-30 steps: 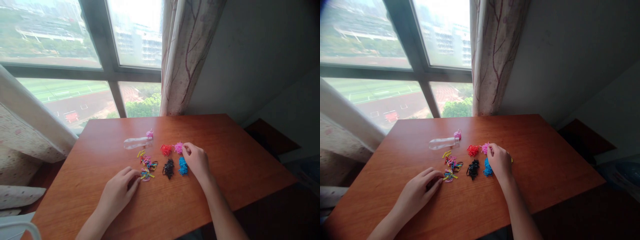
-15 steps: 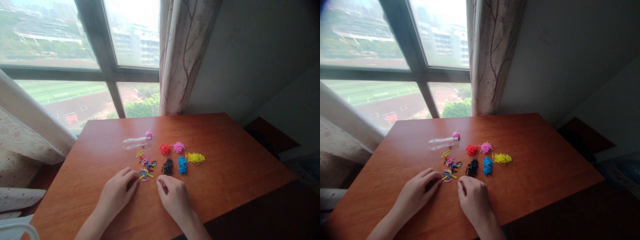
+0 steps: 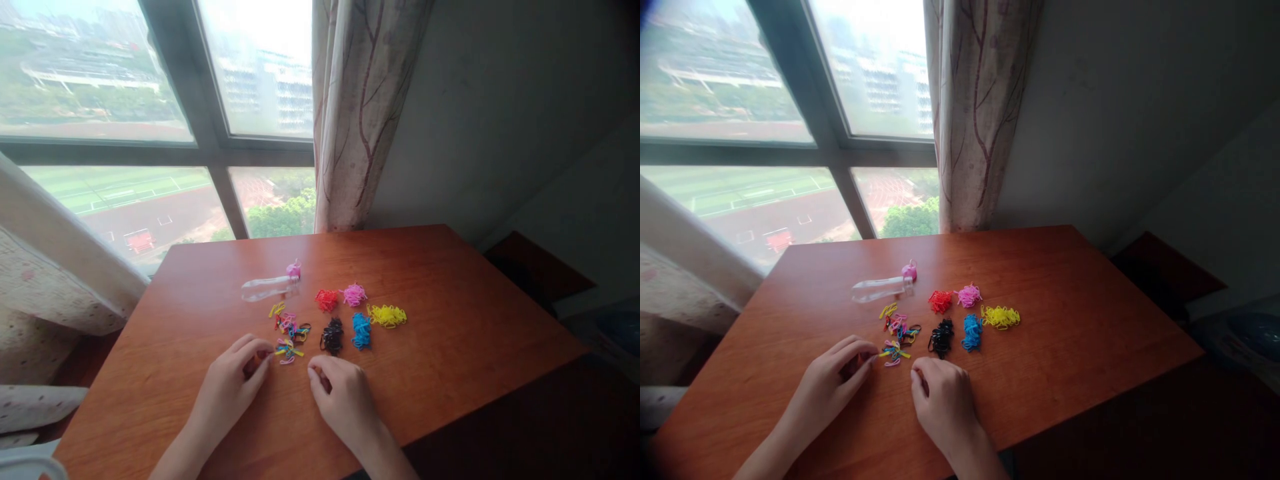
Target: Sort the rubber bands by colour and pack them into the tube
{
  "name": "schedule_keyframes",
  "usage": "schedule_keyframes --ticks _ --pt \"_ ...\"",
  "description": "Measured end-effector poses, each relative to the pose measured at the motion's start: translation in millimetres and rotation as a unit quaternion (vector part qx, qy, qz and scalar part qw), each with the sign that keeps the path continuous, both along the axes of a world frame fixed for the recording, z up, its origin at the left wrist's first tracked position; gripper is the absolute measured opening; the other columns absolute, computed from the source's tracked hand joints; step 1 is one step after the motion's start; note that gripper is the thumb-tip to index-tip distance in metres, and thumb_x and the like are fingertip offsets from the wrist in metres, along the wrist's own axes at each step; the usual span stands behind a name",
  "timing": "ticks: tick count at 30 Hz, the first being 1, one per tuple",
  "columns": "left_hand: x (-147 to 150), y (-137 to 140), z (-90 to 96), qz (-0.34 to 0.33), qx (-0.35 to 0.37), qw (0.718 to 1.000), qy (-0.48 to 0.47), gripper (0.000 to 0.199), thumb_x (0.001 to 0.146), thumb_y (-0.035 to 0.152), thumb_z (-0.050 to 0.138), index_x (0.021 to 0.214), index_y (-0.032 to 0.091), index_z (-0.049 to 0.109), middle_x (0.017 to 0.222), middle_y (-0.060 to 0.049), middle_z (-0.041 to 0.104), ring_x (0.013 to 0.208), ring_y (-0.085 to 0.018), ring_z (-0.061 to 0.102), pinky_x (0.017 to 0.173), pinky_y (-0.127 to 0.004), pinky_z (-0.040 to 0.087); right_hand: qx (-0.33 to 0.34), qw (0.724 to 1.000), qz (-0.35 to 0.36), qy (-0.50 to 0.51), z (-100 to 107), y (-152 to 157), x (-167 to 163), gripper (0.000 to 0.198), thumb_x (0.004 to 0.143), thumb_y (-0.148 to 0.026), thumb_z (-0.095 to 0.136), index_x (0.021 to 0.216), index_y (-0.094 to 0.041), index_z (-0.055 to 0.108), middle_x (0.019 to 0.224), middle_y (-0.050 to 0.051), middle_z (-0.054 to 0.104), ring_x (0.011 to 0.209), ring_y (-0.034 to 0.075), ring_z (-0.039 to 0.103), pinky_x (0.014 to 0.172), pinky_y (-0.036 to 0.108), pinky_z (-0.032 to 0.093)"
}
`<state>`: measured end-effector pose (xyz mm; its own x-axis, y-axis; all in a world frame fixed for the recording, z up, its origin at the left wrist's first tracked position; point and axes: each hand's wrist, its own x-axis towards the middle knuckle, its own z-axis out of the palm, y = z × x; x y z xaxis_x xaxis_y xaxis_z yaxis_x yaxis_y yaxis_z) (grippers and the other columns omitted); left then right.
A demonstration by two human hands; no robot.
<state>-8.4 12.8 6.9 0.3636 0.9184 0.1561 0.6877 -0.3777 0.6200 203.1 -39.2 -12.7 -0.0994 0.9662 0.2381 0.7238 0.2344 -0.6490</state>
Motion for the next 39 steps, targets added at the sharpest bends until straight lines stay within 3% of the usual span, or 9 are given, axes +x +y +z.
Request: schedule_keyframes --ticks 11,15,18,23,29,34,39 --pt "14 1 5.2 -0.031 -0.01 0.999 0.004 0.019 0.093 0.026 0.048 0.087 0.021 0.066 0.077 0.0 0.061 0.059 -0.011 0.054 0.058 -0.02 0.043 -0.019 1.0 -0.002 0.021 5 -1 1 0.015 0.09 -0.016 0.05 0.084 -0.022 0.063 0.069 -0.002 0.063 0.063 0.013 0.058 0.061 0.023 0.033" --pt "21 7 17.1 -0.036 0.011 0.999 0.004 0.016 0.091 0.025 0.05 0.089 0.021 0.066 0.079 0.0 0.063 0.061 -0.011 0.055 0.059 -0.02 0.044 -0.02 1.0 -0.001 0.017 3 0 1 0.015 0.09 -0.015 0.051 0.083 -0.022 0.062 0.071 -0.002 0.064 0.065 0.013 0.059 0.062 0.023 0.032" --pt "45 19 34.1 -0.066 0.024 0.998 -0.003 0.017 0.091 0.021 0.049 0.09 0.022 0.066 0.087 -0.002 0.066 0.071 -0.013 0.06 0.063 -0.021 0.046 -0.02 1.0 0.003 0.012 2 0 1 0.014 0.09 -0.016 0.05 0.083 -0.022 0.061 0.073 -0.001 0.066 0.068 0.013 0.061 0.062 0.023 0.032" --pt "119 49 58.5 -0.162 0.043 0.983 0.073 0.017 0.089 0.02 0.054 0.089 0.023 0.07 0.094 -0.004 0.068 0.079 -0.016 0.064 0.067 -0.025 0.048 -0.039 0.999 -0.003 -0.028 5 2 1 0.013 0.089 -0.016 0.051 0.08 -0.022 0.059 0.071 -0.002 0.067 0.066 0.014 0.062 0.059 0.025 0.028" --pt "192 79 51.2 -0.223 0.022 0.97 0.092 0.017 0.091 0.028 0.059 0.099 0.022 0.071 0.093 -0.006 0.069 0.076 -0.018 0.066 0.067 -0.029 0.052 -0.043 0.998 -0.011 -0.053 7 2 0 0.014 0.08 -0.008 0.053 0.074 -0.021 0.057 0.071 -0.002 0.066 0.064 0.014 0.062 0.057 0.026 0.026" --pt "213 85 41.6 -0.228 0.005 0.97 0.086 0.027 0.095 0.033 0.056 0.119 0.021 0.06 0.125 -0.008 0.061 0.103 -0.02 0.063 0.088 -0.039 0.055 -0.041 0.998 0.002 -0.046 5 2 1 0.018 0.076 -0.005 0.051 0.078 -0.021 0.06 0.073 -0.002 0.068 0.065 0.013 0.062 0.057 0.025 0.027" --pt "203 87 45.5 -0.216 0.009 0.973 0.082 0.025 0.095 0.033 0.056 0.116 0.021 0.062 0.121 -0.008 0.063 0.098 -0.019 0.064 0.084 -0.037 0.055 -0.047 0.998 -0.005 -0.039 6 2 1 0.014 0.082 -0.01 0.053 0.076 -0.021 0.058 0.071 -0.002 0.066 0.065 0.014 0.062 0.057 0.025 0.027"
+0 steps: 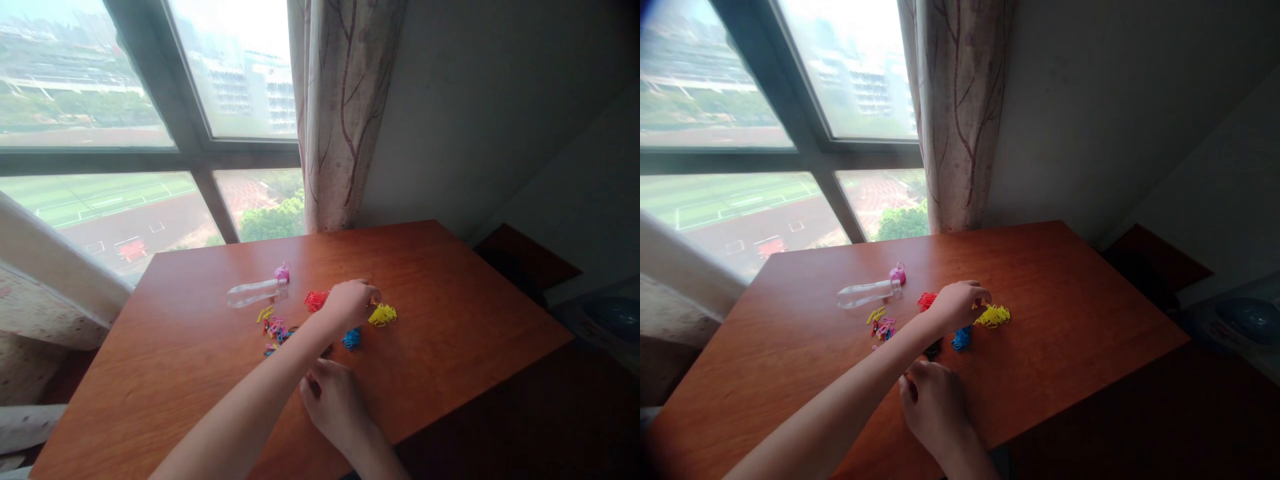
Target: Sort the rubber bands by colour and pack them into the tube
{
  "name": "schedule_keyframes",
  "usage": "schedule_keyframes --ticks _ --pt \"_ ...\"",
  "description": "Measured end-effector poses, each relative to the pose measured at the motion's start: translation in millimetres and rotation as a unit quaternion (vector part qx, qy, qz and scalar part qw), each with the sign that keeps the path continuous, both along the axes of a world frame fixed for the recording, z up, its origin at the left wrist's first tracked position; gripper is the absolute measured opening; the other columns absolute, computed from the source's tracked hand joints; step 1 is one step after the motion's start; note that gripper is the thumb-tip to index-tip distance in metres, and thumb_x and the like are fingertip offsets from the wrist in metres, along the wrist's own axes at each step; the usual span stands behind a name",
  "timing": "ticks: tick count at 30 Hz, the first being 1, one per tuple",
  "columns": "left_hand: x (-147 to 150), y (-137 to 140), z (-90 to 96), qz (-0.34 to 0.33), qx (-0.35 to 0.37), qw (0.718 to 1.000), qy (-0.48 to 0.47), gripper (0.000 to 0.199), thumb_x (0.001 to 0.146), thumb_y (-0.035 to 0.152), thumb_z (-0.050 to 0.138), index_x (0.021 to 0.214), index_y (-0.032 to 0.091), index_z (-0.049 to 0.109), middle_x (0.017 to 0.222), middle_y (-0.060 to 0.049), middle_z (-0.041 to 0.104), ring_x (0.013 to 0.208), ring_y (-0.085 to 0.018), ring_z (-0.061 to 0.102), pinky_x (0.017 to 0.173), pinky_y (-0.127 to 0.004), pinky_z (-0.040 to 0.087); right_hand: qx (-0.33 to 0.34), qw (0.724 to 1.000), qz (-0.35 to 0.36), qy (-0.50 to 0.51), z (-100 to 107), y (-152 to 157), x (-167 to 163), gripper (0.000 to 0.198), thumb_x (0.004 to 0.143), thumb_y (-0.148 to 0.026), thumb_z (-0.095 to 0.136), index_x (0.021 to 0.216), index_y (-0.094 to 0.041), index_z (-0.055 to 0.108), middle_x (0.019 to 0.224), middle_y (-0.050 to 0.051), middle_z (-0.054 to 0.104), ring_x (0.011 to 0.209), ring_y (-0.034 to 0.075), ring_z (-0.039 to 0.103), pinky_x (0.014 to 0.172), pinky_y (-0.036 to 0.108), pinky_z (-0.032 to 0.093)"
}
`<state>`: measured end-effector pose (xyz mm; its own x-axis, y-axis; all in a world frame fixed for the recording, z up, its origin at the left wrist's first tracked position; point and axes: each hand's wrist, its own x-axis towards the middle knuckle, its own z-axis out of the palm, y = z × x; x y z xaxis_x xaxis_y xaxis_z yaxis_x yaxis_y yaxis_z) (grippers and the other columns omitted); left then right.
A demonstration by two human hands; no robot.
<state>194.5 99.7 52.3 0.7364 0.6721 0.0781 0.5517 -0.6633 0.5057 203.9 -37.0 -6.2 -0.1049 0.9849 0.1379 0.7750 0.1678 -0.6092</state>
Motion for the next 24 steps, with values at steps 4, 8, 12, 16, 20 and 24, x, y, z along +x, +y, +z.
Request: schedule_keyframes --ticks 4,8,12,16,20,24 --pt "-36 -3 8.7 0.025 0.02 0.999 -0.004 0.017 0.09 0.03 0.059 0.1 0.024 0.072 0.094 -0.005 0.069 0.081 -0.019 0.066 0.07 -0.027 0.05 0.0 1.0 0.003 0.012 1 -1 0 0.014 0.088 -0.014 0.051 0.08 -0.022 0.06 0.072 -0.002 0.067 0.068 0.014 0.063 0.06 0.024 0.03" --pt "-88 -12 14.6 0.074 0.036 0.997 -0.001 0.018 0.089 0.025 0.055 0.092 0.023 0.072 0.084 -0.003 0.068 0.072 -0.017 0.063 0.062 -0.025 0.044 0.006 1.0 -0.006 0.011 1 -1 -2 0.016 0.089 -0.014 0.051 0.08 -0.022 0.061 0.074 -0.001 0.068 0.068 0.014 0.063 0.061 0.023 0.032" --pt "-141 -23 5.5 0.129 0.04 0.991 0.006 0.018 0.088 0.026 0.053 0.093 0.023 0.07 0.086 -0.002 0.07 0.068 -0.015 0.063 0.059 -0.023 0.043 0.003 1.0 -0.013 -0.007 2 0 -5 0.015 0.088 -0.012 0.053 0.082 -0.022 0.063 0.076 -0.001 0.069 0.07 0.015 0.065 0.062 0.023 0.034" --pt "-178 -33 -13.7 0.206 0.059 0.976 0.046 0.025 0.091 0.029 0.048 0.107 0.026 0.066 0.108 -0.003 0.071 0.079 -0.018 0.069 0.067 -0.026 0.047 -0.008 0.999 -0.02 -0.034 4 2 -11 0.015 0.089 -0.013 0.054 0.094 -0.023 0.065 0.082 0.002 0.072 0.074 0.017 0.067 0.063 0.023 0.038" --pt "-190 -41 -24.7 0.239 0.061 0.965 0.087 0.035 0.092 0.03 0.044 0.123 0.025 0.058 0.121 -0.006 0.067 0.092 -0.023 0.07 0.072 -0.029 0.051 -0.041 0.993 -0.035 -0.102 10 7 -20 0.033 0.09 -0.018 0.056 0.123 -0.02 0.059 0.091 0.009 0.074 0.077 0.021 0.07 0.063 0.026 0.043" --pt "-190 -44 -27.5 0.234 0.044 0.966 0.104 0.033 0.094 0.031 0.039 0.118 0.023 0.06 0.116 -0.007 0.067 0.092 -0.024 0.07 0.069 -0.03 0.05 -0.099 0.98 -0.045 -0.169 22 18 -32 0.053 0.087 -0.015 0.054 0.14 -0.01 0.045 0.087 0.015 0.073 0.074 0.027 0.071 0.061 0.031 0.047"
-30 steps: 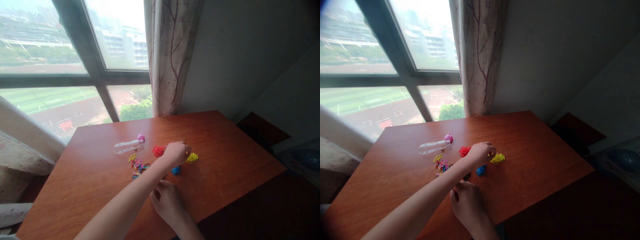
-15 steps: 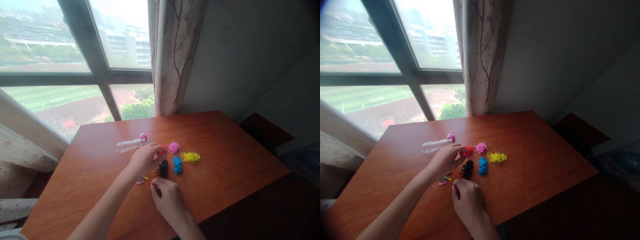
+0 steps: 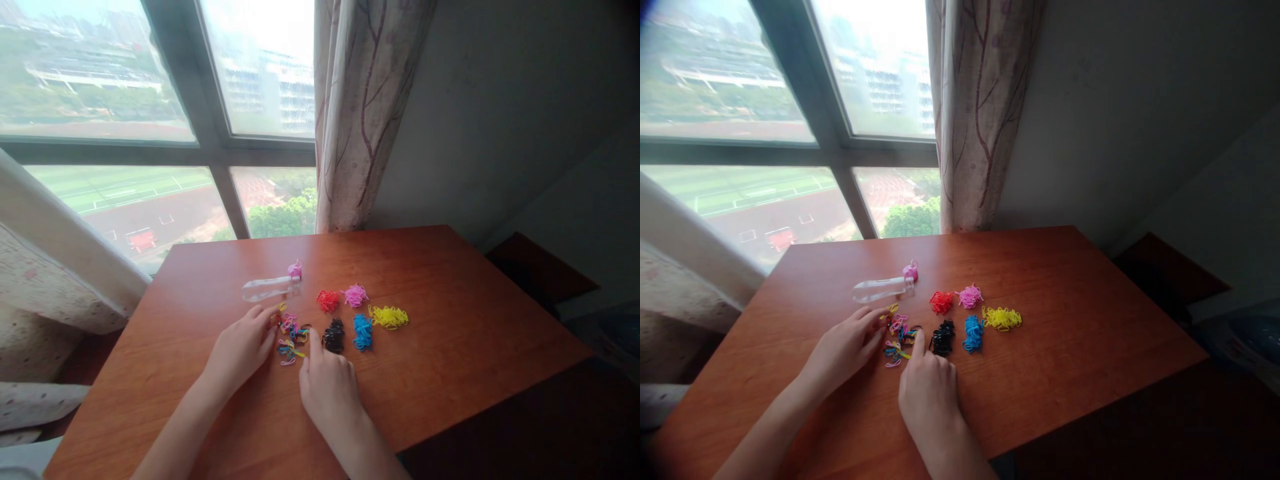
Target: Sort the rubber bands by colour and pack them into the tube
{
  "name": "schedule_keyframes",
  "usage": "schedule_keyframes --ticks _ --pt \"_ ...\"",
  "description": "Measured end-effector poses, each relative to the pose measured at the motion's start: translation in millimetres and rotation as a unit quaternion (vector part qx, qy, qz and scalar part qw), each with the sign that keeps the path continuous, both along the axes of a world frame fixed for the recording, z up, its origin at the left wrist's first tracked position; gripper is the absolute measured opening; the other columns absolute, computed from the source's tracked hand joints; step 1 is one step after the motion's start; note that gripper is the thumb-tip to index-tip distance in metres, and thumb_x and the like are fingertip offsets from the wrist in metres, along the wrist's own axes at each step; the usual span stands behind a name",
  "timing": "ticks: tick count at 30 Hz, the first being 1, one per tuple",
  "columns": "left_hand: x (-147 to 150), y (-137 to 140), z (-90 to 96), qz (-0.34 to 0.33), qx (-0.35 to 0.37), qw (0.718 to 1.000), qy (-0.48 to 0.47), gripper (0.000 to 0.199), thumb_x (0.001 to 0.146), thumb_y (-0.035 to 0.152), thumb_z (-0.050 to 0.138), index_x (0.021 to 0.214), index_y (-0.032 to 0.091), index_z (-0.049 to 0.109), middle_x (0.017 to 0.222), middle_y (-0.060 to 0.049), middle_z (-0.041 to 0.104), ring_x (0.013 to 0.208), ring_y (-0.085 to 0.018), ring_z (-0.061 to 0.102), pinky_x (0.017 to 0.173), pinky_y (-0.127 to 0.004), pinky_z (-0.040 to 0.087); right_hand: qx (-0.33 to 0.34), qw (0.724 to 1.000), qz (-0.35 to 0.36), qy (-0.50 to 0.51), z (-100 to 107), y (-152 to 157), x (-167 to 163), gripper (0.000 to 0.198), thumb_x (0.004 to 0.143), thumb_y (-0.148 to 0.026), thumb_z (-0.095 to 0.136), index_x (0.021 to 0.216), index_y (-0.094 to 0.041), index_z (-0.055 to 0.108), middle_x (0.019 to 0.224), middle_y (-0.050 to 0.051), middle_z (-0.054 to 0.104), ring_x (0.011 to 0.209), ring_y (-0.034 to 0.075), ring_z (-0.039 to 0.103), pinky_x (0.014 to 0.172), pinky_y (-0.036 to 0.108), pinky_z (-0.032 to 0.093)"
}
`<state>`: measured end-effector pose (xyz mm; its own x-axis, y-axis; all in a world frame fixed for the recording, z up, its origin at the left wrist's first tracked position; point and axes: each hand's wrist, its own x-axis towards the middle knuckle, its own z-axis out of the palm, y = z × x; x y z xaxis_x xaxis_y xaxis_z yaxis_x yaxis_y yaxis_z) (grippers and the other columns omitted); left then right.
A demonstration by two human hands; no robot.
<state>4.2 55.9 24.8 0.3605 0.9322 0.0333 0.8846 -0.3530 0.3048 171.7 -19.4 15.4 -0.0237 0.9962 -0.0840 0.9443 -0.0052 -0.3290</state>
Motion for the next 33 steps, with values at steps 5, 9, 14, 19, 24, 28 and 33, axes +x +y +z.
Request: schedule_keyframes --ticks 5,9,14,19,24,28,33 --pt "-2 -3 -1.7 -0.008 -0.032 0.998 -0.047 0.021 0.091 0.029 0.045 0.099 0.024 0.064 0.1 -0.004 0.068 0.083 -0.019 0.067 0.07 -0.026 0.047 -0.04 0.999 -0.006 -0.026 13 13 -12 0.055 0.084 -0.009 0.053 0.138 -0.002 0.045 0.088 0.022 0.072 0.078 0.03 0.073 0.063 0.033 0.051" --pt "-9 -7 -2.5 -0.035 -0.062 0.992 -0.1 0.02 0.089 0.023 0.046 0.094 0.023 0.065 0.092 -0.003 0.068 0.079 -0.018 0.064 0.071 -0.026 0.046 -0.066 0.997 -0.026 -0.008 19 19 -14 0.044 0.084 -0.009 0.052 0.129 -0.006 0.051 0.09 0.02 0.072 0.083 0.032 0.072 0.066 0.035 0.052" --pt "-17 -8 -5.7 -0.008 -0.058 0.991 -0.118 0.021 0.088 0.022 0.045 0.098 0.021 0.064 0.089 -0.003 0.067 0.078 -0.018 0.063 0.07 -0.026 0.045 -0.082 0.996 -0.03 0.005 25 21 -9 0.03 0.087 -0.015 0.052 0.116 -0.015 0.057 0.09 0.015 0.073 0.084 0.03 0.072 0.068 0.033 0.051" --pt "-18 -10 -9.1 0.005 -0.053 0.992 -0.113 0.022 0.091 0.026 0.043 0.098 0.023 0.064 0.091 -0.003 0.066 0.077 -0.018 0.062 0.07 -0.027 0.044 -0.07 0.997 -0.031 -0.012 32 26 0 0.025 0.091 -0.019 0.049 0.113 -0.019 0.061 0.091 0.013 0.073 0.084 0.027 0.072 0.068 0.03 0.049" --pt "-17 -11 -8.4 0.006 -0.056 0.992 -0.115 0.021 0.09 0.027 0.044 0.097 0.024 0.064 0.094 -0.002 0.067 0.08 -0.018 0.063 0.07 -0.026 0.044 -0.033 0.998 -0.024 -0.048 37 35 8 0.019 0.094 -0.022 0.049 0.103 -0.023 0.066 0.089 0.01 0.074 0.082 0.025 0.072 0.068 0.029 0.048" --pt "-17 -11 -7.2 0.01 -0.059 0.992 -0.111 0.021 0.091 0.027 0.044 0.096 0.024 0.064 0.094 -0.002 0.067 0.079 -0.019 0.064 0.07 -0.027 0.044 -0.035 0.996 0.012 -0.083 40 47 11 0.016 0.094 -0.024 0.052 0.092 -0.022 0.069 0.087 0.009 0.074 0.082 0.025 0.072 0.067 0.029 0.048" --pt "-16 -11 -7.4 0.013 -0.059 0.992 -0.106 0.021 0.09 0.028 0.045 0.097 0.025 0.064 0.095 -0.002 0.067 0.08 -0.019 0.064 0.069 -0.026 0.044 -0.051 0.991 0.058 -0.109 43 62 10 0.018 0.092 -0.022 0.055 0.093 -0.02 0.072 0.089 0.011 0.075 0.085 0.026 0.072 0.068 0.03 0.05"
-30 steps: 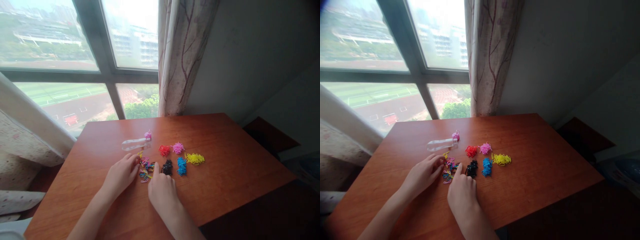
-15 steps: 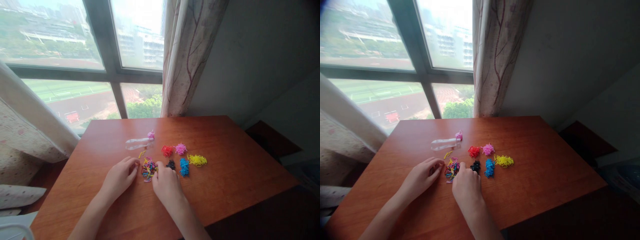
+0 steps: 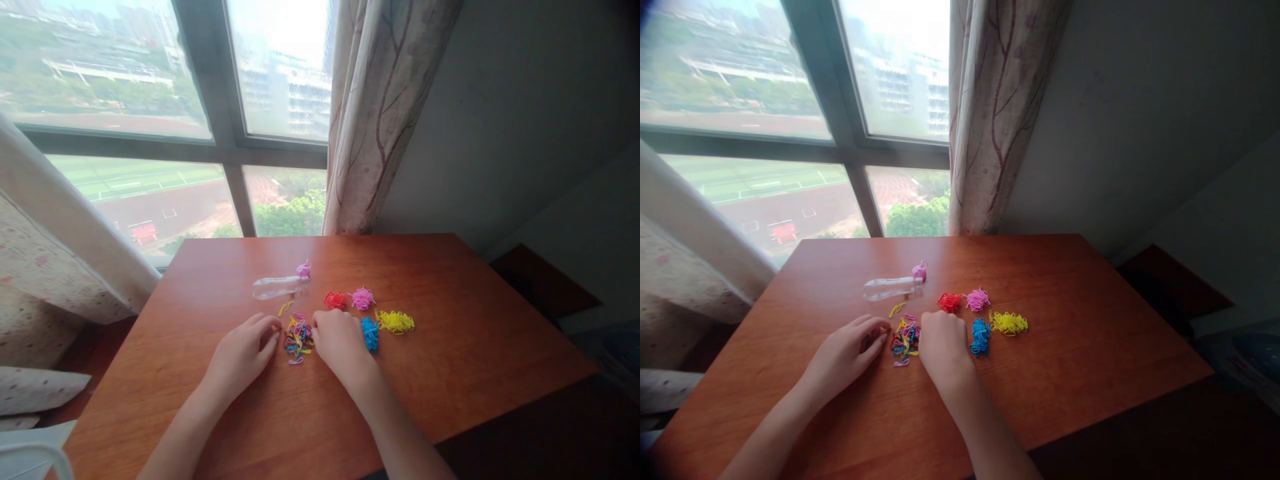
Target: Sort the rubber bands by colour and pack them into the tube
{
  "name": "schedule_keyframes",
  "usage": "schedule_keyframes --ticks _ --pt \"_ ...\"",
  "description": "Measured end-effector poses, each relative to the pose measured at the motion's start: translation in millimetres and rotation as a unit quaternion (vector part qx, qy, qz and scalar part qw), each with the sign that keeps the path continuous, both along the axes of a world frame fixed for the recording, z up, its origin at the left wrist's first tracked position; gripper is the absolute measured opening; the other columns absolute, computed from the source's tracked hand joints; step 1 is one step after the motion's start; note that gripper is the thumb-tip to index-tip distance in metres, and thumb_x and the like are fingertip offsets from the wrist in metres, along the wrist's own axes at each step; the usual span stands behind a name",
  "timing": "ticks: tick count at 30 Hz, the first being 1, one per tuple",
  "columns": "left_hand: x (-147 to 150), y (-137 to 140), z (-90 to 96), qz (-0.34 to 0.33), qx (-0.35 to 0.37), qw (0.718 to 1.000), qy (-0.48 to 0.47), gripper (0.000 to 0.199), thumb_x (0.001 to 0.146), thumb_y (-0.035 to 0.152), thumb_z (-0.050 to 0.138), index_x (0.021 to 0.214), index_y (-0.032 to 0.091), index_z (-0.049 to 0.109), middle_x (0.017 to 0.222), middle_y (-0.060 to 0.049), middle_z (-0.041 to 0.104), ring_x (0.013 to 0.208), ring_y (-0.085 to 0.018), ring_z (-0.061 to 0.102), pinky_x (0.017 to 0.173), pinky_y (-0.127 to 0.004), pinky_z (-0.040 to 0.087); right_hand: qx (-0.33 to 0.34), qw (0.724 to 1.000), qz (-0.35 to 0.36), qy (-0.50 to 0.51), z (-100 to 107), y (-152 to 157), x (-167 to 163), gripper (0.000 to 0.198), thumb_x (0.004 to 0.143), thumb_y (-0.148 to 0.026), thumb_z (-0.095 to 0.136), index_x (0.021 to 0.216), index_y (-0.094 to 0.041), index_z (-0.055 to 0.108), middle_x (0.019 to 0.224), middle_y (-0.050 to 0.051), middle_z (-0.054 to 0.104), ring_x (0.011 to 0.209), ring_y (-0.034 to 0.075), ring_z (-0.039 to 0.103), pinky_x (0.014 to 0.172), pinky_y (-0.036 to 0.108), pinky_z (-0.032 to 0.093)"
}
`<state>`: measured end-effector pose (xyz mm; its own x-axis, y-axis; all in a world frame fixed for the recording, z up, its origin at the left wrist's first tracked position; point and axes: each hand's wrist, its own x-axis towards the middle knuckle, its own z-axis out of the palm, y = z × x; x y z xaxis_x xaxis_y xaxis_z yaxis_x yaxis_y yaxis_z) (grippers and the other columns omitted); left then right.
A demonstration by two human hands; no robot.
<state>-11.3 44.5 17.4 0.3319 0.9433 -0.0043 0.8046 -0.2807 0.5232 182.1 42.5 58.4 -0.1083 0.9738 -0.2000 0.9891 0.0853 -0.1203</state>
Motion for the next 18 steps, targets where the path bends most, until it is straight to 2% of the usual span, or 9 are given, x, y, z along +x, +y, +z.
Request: schedule_keyframes --ticks 18 --pt "-0.7 0.6 -2.9 0.003 -0.003 1.0 0.015 0.021 0.091 0.032 0.044 0.097 0.026 0.063 0.095 -0.001 0.067 0.079 -0.019 0.064 0.07 -0.026 0.044 -0.004 1.0 0.013 0.004 1.1 8.0 -4.8 0.019 0.088 -0.018 0.055 0.09 -0.017 0.074 0.088 0.014 0.075 0.084 0.026 0.072 0.069 0.03 0.052"
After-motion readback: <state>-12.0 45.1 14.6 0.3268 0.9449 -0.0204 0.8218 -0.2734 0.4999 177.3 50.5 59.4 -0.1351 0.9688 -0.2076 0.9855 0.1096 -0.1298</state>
